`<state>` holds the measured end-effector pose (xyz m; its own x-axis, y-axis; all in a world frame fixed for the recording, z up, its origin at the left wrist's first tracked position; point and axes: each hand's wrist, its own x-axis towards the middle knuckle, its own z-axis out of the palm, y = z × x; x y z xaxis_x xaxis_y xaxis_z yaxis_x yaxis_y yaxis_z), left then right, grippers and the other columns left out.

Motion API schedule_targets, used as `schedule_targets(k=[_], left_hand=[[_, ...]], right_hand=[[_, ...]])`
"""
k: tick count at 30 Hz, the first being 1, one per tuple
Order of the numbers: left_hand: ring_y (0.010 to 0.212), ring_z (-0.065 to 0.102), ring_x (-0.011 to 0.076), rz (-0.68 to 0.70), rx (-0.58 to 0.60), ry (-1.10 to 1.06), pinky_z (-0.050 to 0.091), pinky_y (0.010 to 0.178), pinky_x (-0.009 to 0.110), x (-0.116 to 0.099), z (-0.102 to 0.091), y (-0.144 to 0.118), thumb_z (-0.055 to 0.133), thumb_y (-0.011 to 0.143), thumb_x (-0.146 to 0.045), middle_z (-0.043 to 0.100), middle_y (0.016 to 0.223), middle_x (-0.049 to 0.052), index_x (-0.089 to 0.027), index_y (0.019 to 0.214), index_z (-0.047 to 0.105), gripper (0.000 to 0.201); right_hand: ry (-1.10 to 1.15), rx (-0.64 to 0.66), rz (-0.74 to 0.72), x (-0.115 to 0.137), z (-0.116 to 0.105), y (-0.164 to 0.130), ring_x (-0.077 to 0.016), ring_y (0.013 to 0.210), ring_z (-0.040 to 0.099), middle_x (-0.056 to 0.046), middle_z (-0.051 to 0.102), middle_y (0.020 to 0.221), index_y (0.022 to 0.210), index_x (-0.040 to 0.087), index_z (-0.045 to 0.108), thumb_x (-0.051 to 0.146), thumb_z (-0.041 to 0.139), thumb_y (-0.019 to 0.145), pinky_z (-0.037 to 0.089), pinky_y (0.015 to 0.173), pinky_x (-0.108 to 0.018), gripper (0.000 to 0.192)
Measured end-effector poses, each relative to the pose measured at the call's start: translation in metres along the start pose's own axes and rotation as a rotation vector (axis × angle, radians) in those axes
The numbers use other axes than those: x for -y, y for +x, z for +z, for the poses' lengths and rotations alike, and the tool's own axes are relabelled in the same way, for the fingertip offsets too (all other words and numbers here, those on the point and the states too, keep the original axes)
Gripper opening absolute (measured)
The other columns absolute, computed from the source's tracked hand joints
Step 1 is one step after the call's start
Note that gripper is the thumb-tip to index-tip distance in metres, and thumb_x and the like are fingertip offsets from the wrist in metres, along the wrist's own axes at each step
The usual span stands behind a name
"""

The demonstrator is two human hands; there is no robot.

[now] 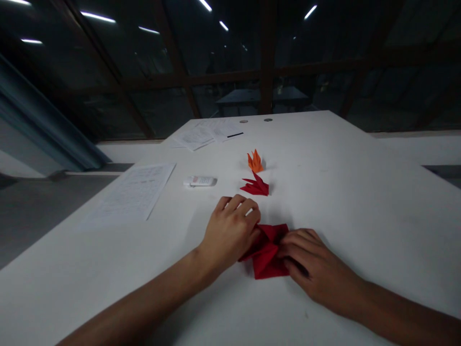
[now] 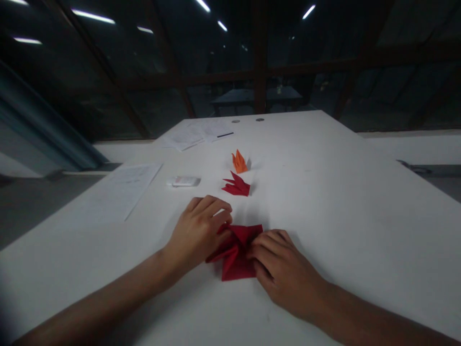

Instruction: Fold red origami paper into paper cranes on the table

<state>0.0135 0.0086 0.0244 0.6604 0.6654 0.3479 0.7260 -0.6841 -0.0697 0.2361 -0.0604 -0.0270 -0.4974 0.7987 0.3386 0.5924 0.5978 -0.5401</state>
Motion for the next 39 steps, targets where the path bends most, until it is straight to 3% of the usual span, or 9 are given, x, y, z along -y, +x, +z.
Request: schedule_targets(k=[5, 10, 13, 16, 19, 28, 32, 36, 39], left_hand=[[0.09, 0.063, 0.029, -0.031, 0.088, -0.04, 0.044, 0.083, 0.044, 0.008, 0.003, 0.001, 0.064, 0.087, -0.021, 0.072, 0.094, 0.008, -0.019, 0.085, 0.065, 0.003], [0.078, 0.065, 0.0203, -0.29, 0.208, -0.497, 0.045, 0.071, 0.031, 0.027, 0.001, 0.005, 0.061, 0.089, -0.023, 0.073, 0.093, 0.002, -0.026, 0.111, 0.065, 0.023], [0.067, 0.06, 0.016, -0.337, 0.29, -0.769, 0.043, 0.061, 0.026, 0.033, -0.002, 0.008, 0.059, 0.094, -0.037, 0.071, 0.083, 0.0, -0.022, 0.115, 0.064, 0.026], [0.073, 0.064, 0.0168, -0.401, 0.222, -0.848, 0.045, 0.064, 0.026, 0.031, 0.003, 0.007, 0.058, 0.095, -0.045, 0.072, 0.087, 0.001, -0.021, 0.112, 0.063, 0.03], [0.07, 0.063, 0.0167, -0.416, 0.201, -0.844, 0.045, 0.065, 0.026, 0.027, 0.012, 0.005, 0.065, 0.091, -0.041, 0.073, 0.081, 0.001, -0.02, 0.107, 0.064, 0.027], [0.066, 0.06, 0.0146, -0.421, 0.177, -0.839, 0.044, 0.061, 0.024, 0.031, 0.022, 0.003, 0.066, 0.088, -0.029, 0.073, 0.078, 0.001, -0.019, 0.103, 0.066, 0.017], [0.063, 0.055, 0.0132, -0.379, 0.19, -0.92, 0.041, 0.059, 0.023, 0.035, 0.02, 0.003, 0.061, 0.093, -0.031, 0.069, 0.074, 0.0, -0.018, 0.108, 0.065, 0.02], [0.086, 0.063, 0.0172, -0.275, 0.231, -1.065, 0.05, 0.076, 0.028, 0.046, 0.012, 0.003, 0.054, 0.099, -0.04, 0.071, 0.103, 0.007, -0.018, 0.112, 0.067, 0.029], [0.11, 0.062, 0.0226, -0.087, 0.338, -1.102, 0.052, 0.094, 0.036, 0.057, 0.0, 0.001, 0.054, 0.1, -0.04, 0.067, 0.121, 0.011, -0.02, 0.118, 0.069, 0.031]], right_hand=[[-0.018, 0.017, 0.035, 0.002, -0.002, -0.001, -0.0235, 0.104, 0.059, -0.006, 0.068, 0.108, 0.103, 0.021, 0.063, 0.005, 0.056, 0.09, 0.047, 0.097, -0.046, 0.021], [-0.014, 0.029, 0.091, -0.002, 0.0, -0.003, -0.0276, 0.112, 0.057, -0.009, 0.066, 0.118, 0.122, 0.021, 0.059, 0.009, 0.058, 0.089, 0.049, 0.097, -0.048, 0.034], [-0.021, 0.046, 0.111, -0.004, 0.001, -0.004, -0.0288, 0.117, 0.055, -0.011, 0.064, 0.126, 0.141, 0.022, 0.049, 0.011, 0.06, 0.088, 0.048, 0.1, -0.05, 0.055], [-0.058, 0.067, 0.084, -0.004, 0.002, -0.004, -0.0285, 0.117, 0.055, -0.01, 0.064, 0.127, 0.149, 0.024, 0.044, 0.01, 0.061, 0.087, 0.046, 0.103, -0.051, 0.066], [-0.075, 0.087, 0.049, -0.002, 0.002, -0.003, -0.0268, 0.113, 0.055, -0.008, 0.065, 0.123, 0.145, 0.026, 0.05, 0.012, 0.058, 0.091, 0.045, 0.103, -0.05, 0.056], [-0.013, 0.092, 0.043, 0.002, -0.006, -0.003, -0.0275, 0.109, 0.054, -0.008, 0.065, 0.113, 0.115, 0.023, 0.065, 0.008, 0.062, 0.084, 0.045, 0.098, -0.048, 0.035], [-0.001, 0.086, 0.04, 0.005, -0.008, -0.002, -0.028, 0.11, 0.053, -0.008, 0.065, 0.114, 0.117, 0.024, 0.065, 0.004, 0.059, 0.079, 0.044, 0.098, -0.048, 0.044], [0.012, 0.09, 0.002, 0.009, -0.012, -0.004, -0.0295, 0.111, 0.052, -0.008, 0.064, 0.117, 0.124, 0.023, 0.064, 0.012, 0.067, 0.073, 0.041, 0.102, -0.051, 0.052], [-0.008, 0.115, -0.001, 0.011, -0.014, -0.005, -0.0311, 0.112, 0.052, -0.009, 0.064, 0.119, 0.124, 0.021, 0.064, 0.031, 0.074, 0.078, 0.041, 0.103, -0.052, 0.048]])
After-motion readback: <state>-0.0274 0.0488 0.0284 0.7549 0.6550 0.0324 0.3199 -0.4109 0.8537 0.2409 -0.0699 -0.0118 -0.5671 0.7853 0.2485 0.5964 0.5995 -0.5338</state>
